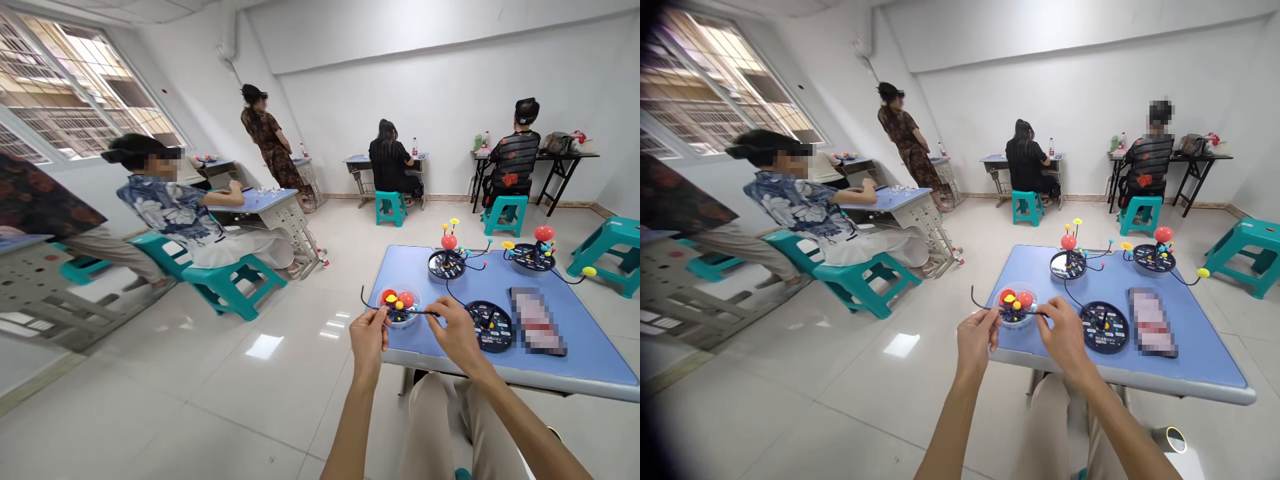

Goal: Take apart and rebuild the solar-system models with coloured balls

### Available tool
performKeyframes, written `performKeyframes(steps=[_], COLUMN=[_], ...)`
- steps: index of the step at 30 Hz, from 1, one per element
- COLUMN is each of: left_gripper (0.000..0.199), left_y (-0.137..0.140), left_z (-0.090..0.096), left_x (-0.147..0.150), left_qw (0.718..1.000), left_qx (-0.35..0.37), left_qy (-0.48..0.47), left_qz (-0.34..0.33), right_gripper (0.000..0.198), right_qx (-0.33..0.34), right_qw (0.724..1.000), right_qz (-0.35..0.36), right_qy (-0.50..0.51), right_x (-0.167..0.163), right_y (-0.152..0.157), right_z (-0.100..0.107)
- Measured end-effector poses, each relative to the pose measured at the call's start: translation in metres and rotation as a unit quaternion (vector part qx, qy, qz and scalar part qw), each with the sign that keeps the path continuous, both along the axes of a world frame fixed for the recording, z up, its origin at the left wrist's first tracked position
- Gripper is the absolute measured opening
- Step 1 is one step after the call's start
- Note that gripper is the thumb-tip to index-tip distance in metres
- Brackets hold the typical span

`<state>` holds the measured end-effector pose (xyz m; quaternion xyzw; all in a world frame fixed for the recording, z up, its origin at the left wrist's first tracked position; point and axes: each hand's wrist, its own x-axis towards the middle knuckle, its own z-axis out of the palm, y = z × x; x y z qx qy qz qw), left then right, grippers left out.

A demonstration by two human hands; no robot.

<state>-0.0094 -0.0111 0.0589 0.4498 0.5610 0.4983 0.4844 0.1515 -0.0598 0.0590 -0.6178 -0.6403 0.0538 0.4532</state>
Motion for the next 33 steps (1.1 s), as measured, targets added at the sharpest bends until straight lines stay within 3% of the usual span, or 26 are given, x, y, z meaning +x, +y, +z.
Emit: performKeyframes(steps=[4, 8, 11, 15, 17, 20, 22, 24, 28, 30, 32, 33], left_gripper=[0.042, 0.035, 0.036, 0.041, 0.042, 0.044, 0.045, 0.046, 0.046, 0.043, 0.033, 0.028], left_y=[0.028, 0.046, 0.049, 0.046, 0.045, 0.046, 0.048, 0.046, 0.022, 0.000, -0.024, -0.034], left_z=[-0.010, -0.009, -0.006, -0.001, 0.000, 0.002, 0.006, 0.011, 0.011, 0.000, -0.017, -0.025], left_x=[0.002, -0.001, 0.001, 0.005, 0.007, 0.006, 0.005, 0.004, 0.021, 0.044, 0.073, 0.088], left_qw=[0.987, 0.968, 0.948, 0.925, 0.916, 0.906, 0.896, 0.886, 0.896, 0.912, 0.892, 0.869], left_qx=[0.002, 0.007, 0.006, 0.004, 0.005, 0.006, 0.004, 0.004, 0.064, 0.124, 0.224, 0.281], left_qy=[0.161, 0.245, 0.310, 0.372, 0.392, 0.415, 0.434, 0.457, 0.438, 0.383, 0.354, 0.353], left_qz=[-0.017, -0.045, -0.069, -0.081, -0.080, -0.083, -0.087, -0.079, -0.036, -0.077, -0.168, -0.202], right_gripper=[0.022, 0.018, 0.019, 0.018, 0.013, 0.005, 0.014, 0.028, 0.034, 0.031, 0.024, 0.019], right_qx=[-0.078, -0.074, -0.026, 0.054, 0.101, 0.142, 0.115, 0.058, -0.063, -0.101, -0.129, -0.139], right_qw=[0.989, 0.981, 0.988, 0.996, 0.994, 0.980, 0.966, 0.962, 0.976, 0.978, 0.977, 0.976], right_qz=[-0.008, -0.001, 0.003, 0.003, -0.031, -0.137, -0.222, -0.253, -0.194, -0.173, -0.167, -0.168], right_qy=[-0.122, -0.177, -0.152, -0.069, -0.025, 0.035, 0.063, 0.087, 0.079, 0.055, 0.021, 0.000], right_x=[-0.012, -0.020, -0.022, -0.010, 0.008, 0.047, 0.075, 0.099, 0.120, 0.119, 0.114, 0.112], right_y=[0.055, 0.067, 0.049, 0.005, -0.020, -0.049, -0.060, -0.064, -0.052, -0.041, -0.032, -0.028], right_z=[-0.008, -0.014, -0.014, -0.013, -0.015, -0.025, -0.034, -0.043, -0.052, -0.052, -0.050, -0.049])
